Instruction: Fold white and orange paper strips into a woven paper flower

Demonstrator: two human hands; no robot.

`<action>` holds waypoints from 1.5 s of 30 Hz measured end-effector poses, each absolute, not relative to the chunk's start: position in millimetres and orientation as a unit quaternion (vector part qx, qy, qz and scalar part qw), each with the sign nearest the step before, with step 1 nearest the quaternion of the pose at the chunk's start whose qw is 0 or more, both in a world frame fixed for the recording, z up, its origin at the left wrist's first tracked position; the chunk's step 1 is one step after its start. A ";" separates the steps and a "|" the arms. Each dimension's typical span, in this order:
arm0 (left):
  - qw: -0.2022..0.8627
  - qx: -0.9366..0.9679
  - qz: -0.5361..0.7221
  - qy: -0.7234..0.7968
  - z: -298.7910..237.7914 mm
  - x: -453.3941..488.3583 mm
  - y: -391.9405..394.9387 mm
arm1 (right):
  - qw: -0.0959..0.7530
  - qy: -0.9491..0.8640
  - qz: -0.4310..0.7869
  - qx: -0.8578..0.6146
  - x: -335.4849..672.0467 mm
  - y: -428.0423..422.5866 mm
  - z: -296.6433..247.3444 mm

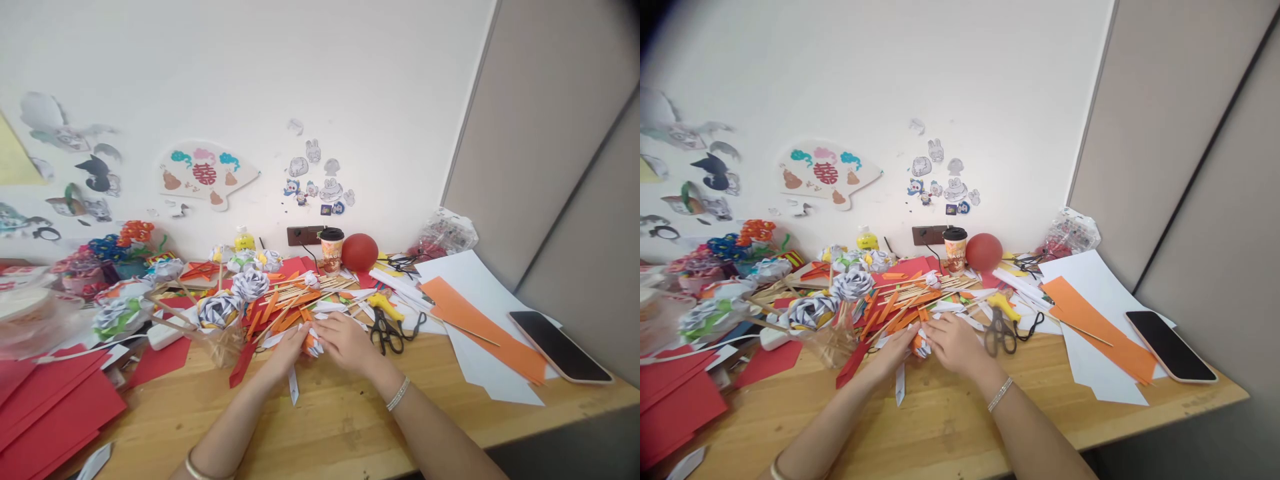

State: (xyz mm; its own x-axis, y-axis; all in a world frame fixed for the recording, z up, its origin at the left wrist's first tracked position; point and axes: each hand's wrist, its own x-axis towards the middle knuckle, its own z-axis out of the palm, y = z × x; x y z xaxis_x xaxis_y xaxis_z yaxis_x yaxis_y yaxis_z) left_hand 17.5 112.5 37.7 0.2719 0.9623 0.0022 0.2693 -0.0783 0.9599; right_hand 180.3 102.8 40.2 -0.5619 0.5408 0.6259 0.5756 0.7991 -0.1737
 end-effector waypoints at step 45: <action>0.647 0.532 0.352 0.417 45.9 21.3 101.2 | 0.490 -0.698 0.336 -0.401 176.2 116.3 30.4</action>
State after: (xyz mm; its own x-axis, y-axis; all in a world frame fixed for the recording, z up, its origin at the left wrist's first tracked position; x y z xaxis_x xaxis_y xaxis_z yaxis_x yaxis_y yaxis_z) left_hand 21.3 101.2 45.9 0.4037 0.8999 -0.1646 -0.0123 0.1853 0.9826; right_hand 176.2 116.3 30.4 -0.1988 0.8884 0.4138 0.2308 0.4528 -0.8612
